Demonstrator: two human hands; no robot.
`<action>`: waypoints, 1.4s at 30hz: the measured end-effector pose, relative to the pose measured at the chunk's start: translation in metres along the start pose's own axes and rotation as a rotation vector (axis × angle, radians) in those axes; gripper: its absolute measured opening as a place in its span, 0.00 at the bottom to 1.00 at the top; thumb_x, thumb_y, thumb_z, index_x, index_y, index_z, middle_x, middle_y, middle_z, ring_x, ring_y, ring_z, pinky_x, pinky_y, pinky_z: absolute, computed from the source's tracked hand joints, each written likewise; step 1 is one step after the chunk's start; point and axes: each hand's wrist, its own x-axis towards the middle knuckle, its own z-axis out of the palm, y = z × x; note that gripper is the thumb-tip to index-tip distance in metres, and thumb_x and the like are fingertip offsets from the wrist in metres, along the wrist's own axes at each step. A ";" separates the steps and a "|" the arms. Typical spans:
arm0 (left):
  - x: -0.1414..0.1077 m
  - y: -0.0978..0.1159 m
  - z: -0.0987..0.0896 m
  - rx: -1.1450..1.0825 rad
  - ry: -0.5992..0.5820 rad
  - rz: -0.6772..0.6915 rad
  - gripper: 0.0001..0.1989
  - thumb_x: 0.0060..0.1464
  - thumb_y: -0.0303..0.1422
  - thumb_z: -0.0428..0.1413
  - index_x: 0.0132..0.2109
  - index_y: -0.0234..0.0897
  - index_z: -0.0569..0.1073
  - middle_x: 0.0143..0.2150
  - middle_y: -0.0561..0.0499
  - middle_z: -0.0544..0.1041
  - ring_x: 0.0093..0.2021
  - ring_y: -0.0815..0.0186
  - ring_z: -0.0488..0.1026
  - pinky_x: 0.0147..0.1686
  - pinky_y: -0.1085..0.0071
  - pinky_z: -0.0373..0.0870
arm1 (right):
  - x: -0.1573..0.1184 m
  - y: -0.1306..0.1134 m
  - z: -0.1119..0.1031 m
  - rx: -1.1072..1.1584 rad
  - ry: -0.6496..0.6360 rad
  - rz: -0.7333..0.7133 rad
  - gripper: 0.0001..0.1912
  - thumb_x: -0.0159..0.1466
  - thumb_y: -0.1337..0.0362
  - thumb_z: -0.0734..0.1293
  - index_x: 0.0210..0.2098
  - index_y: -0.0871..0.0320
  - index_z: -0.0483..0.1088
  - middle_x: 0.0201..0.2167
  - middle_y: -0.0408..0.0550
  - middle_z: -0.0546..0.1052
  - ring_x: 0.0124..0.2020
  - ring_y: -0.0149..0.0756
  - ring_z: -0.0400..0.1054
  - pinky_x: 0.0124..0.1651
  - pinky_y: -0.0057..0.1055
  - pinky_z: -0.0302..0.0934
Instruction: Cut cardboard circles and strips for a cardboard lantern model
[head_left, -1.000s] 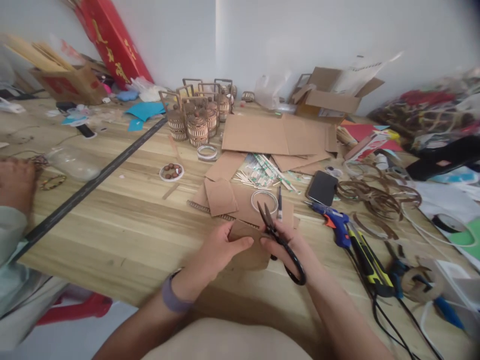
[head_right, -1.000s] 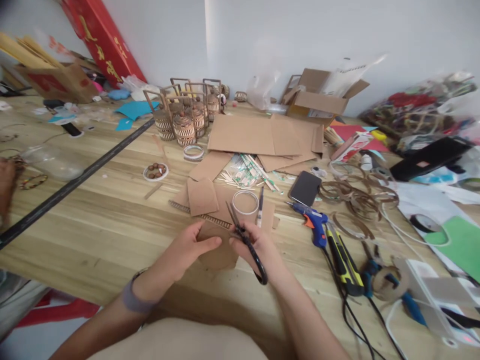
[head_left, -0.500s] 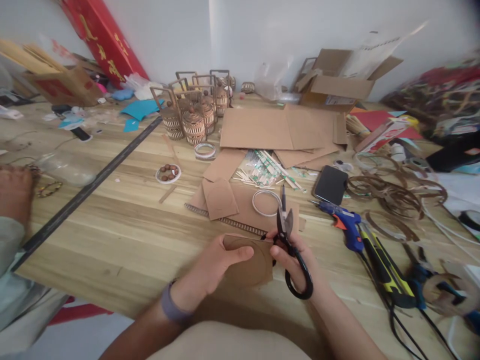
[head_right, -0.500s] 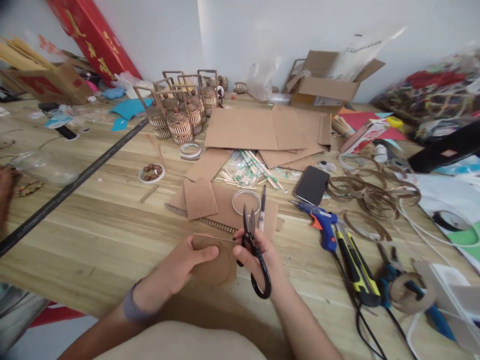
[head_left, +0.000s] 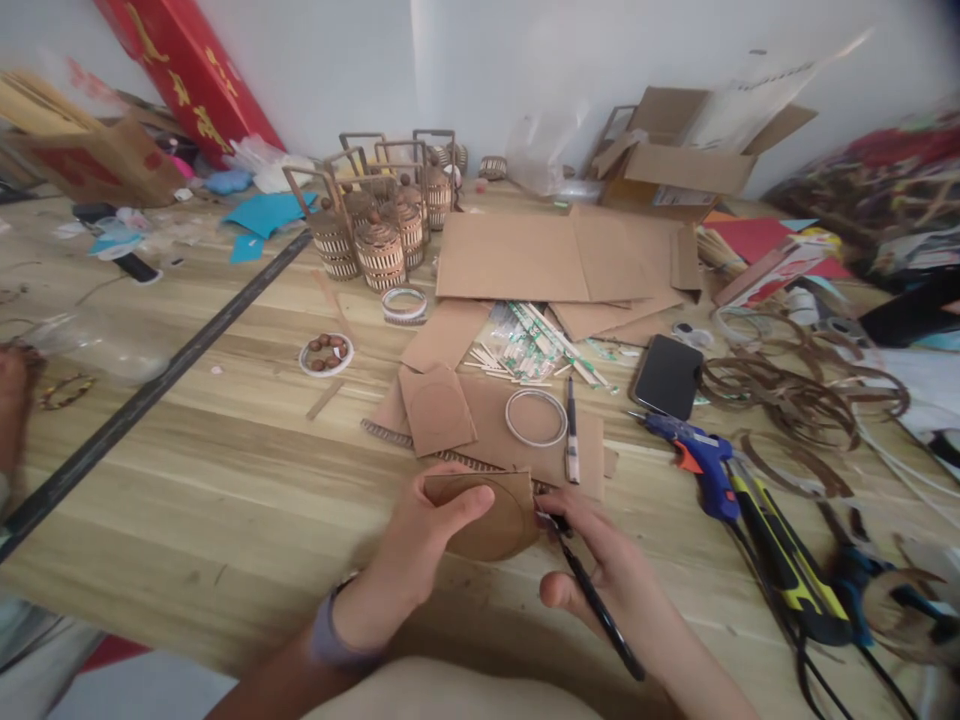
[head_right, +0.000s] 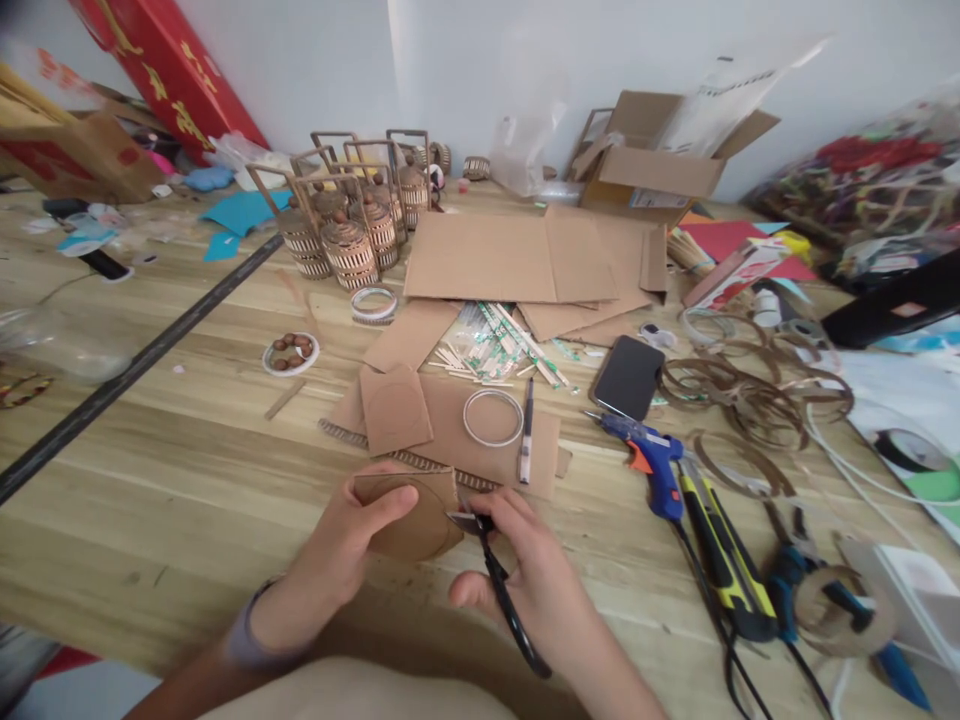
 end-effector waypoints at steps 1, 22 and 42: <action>0.001 -0.001 0.000 -0.004 -0.008 0.000 0.22 0.31 0.41 0.73 0.34 0.38 0.77 0.30 0.54 0.80 0.33 0.62 0.77 0.37 0.68 0.74 | 0.001 -0.002 -0.001 -0.003 -0.014 0.002 0.36 0.59 0.30 0.63 0.45 0.55 0.75 0.36 0.52 0.79 0.35 0.42 0.76 0.35 0.30 0.70; -0.001 -0.006 -0.012 0.068 -0.081 0.095 0.18 0.41 0.45 0.69 0.32 0.36 0.77 0.30 0.50 0.79 0.34 0.59 0.77 0.37 0.67 0.72 | -0.003 -0.019 0.002 0.104 -0.235 0.183 0.41 0.59 0.26 0.57 0.36 0.58 0.76 0.21 0.40 0.63 0.22 0.32 0.52 0.26 0.29 0.48; -0.004 -0.008 -0.010 0.067 -0.205 0.053 0.17 0.45 0.45 0.68 0.34 0.36 0.79 0.33 0.49 0.82 0.34 0.61 0.77 0.35 0.69 0.72 | -0.027 -0.019 0.005 0.126 -0.228 0.348 0.41 0.57 0.25 0.58 0.33 0.58 0.74 0.21 0.38 0.55 0.24 0.30 0.47 0.26 0.29 0.44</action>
